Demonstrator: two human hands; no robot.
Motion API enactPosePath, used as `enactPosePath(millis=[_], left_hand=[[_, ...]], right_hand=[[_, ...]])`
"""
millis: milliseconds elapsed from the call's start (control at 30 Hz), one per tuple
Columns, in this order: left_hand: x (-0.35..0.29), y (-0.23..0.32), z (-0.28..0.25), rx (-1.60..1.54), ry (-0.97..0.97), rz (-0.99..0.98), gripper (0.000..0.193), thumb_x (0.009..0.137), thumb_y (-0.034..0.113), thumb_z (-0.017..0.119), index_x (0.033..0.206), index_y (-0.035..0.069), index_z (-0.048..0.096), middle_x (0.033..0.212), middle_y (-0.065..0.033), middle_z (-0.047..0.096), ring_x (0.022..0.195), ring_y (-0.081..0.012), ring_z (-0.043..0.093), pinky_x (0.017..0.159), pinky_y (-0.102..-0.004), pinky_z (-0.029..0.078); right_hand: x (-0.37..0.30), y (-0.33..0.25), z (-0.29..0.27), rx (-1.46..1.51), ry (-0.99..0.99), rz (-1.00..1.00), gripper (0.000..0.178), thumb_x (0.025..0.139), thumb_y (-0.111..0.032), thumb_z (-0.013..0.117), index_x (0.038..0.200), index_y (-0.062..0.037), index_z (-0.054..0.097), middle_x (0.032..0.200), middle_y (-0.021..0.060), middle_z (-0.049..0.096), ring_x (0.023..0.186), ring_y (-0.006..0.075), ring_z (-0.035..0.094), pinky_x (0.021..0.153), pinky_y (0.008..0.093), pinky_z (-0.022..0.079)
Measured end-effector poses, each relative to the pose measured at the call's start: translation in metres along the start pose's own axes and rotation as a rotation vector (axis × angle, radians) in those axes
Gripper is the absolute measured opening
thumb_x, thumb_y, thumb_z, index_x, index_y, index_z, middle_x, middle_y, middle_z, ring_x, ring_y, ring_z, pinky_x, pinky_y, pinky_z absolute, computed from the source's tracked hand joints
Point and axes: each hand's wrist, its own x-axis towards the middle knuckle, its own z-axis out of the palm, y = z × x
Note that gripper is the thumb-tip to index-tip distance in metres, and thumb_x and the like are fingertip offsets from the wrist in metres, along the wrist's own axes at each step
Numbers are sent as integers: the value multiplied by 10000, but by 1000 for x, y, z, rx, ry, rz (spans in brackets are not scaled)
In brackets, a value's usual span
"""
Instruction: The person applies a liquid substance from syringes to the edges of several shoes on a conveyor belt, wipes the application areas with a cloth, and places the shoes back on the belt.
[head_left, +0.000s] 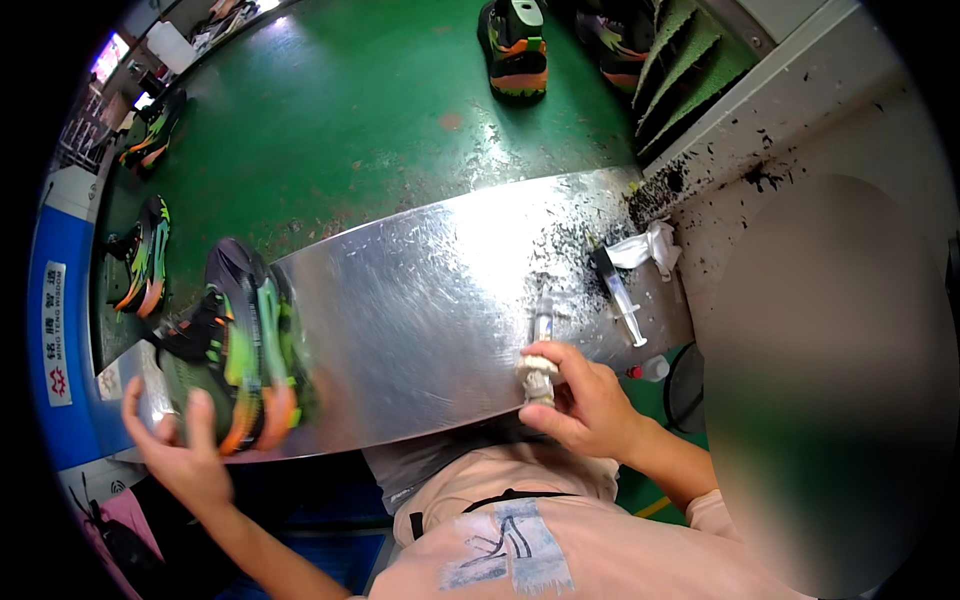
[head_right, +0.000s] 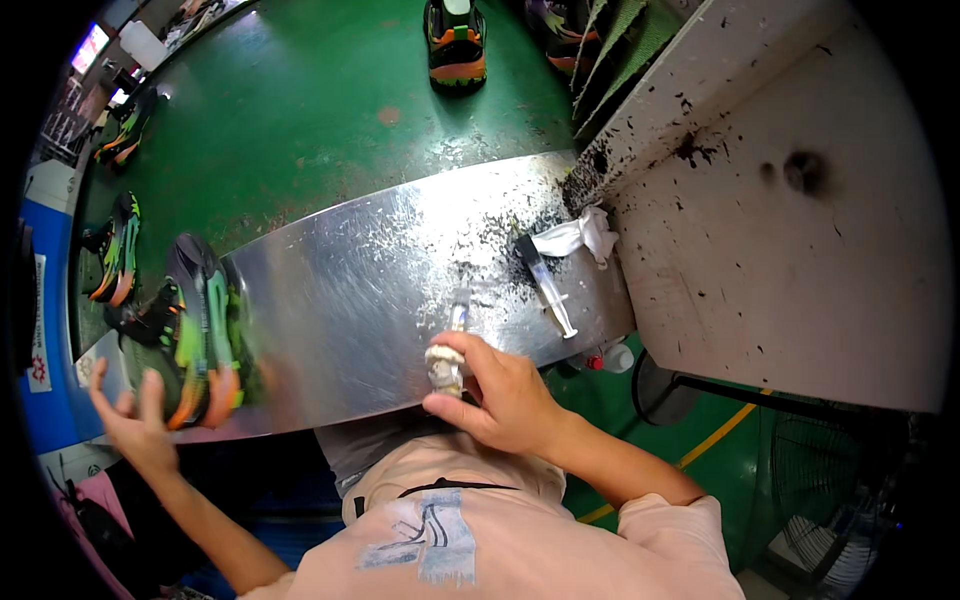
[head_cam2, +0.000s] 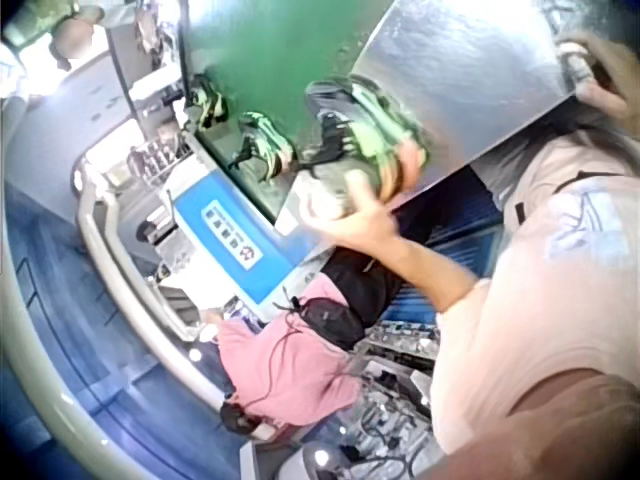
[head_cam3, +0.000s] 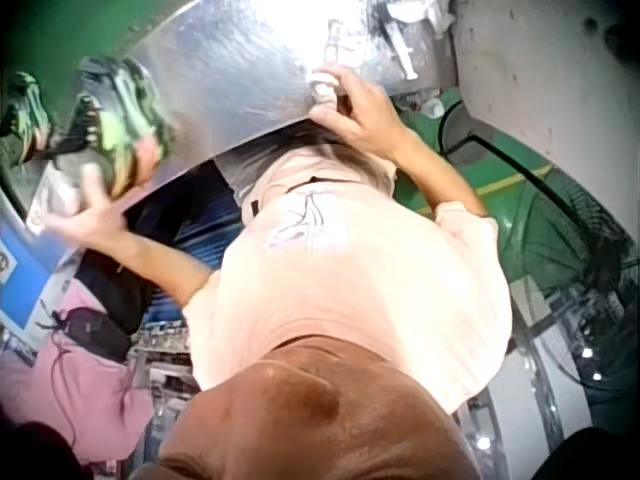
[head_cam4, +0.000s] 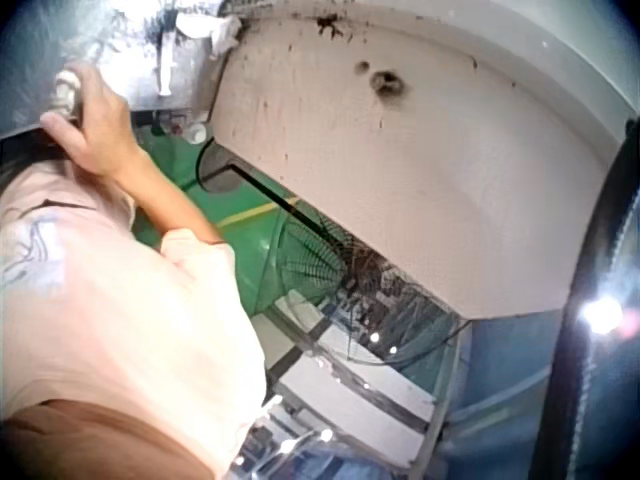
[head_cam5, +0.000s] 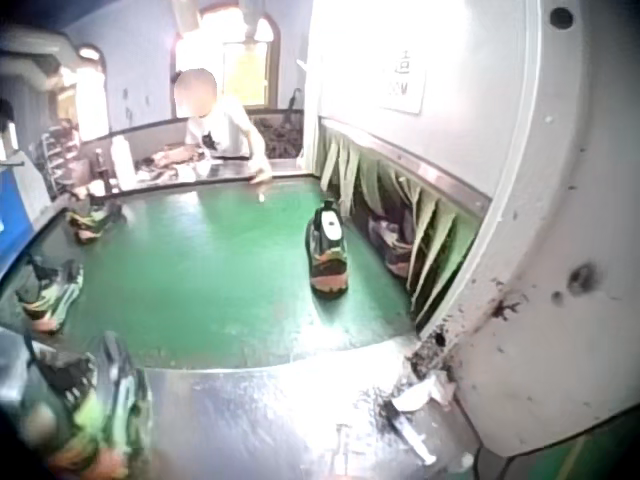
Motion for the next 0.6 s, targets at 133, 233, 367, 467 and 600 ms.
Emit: enactPosePath(millis=[133,233,367,467,600], left_hand=[[-44,51,7,-157,-458,-49,716,777,112,749,1400,32,403,755,-8,555,708,-72,519,681,-193,412],[12,66,-37,209,-593,637,774,637,255,846,1300,7,533,809,-55,595,766,-179,572,760,-284,469],[52,100,-13,647,-881,871,973,384,145,879,1302,141,557,1338,-158,476,1347,-396,347,1092,-488,313],[57,73,35,395,-1040,912,805,410,124,862,1177,125,619,1388,-150,454,1404,-422,238,1140,-578,200],[59,57,44,245,-1007,931,603,413,151,875,976,78,670,1037,-131,653,1040,-369,595,923,-441,469]], right_hand=[[-16,-1,-7,95,7,-49,561,829,-277,736,1280,-82,465,836,87,596,597,150,535,562,282,434],[-14,5,-5,64,26,-21,536,849,-272,714,1277,-76,458,839,87,592,603,148,539,576,279,440],[-13,-14,-11,-38,-44,6,528,851,-285,713,1265,-70,465,886,115,608,635,179,577,601,301,467],[-5,-15,-10,-158,-2,-131,528,839,-300,721,1254,-73,486,883,119,608,652,215,585,607,325,478],[12,-15,-6,-316,-40,-212,514,823,-314,725,1230,-75,522,842,105,591,666,261,581,598,358,478]])
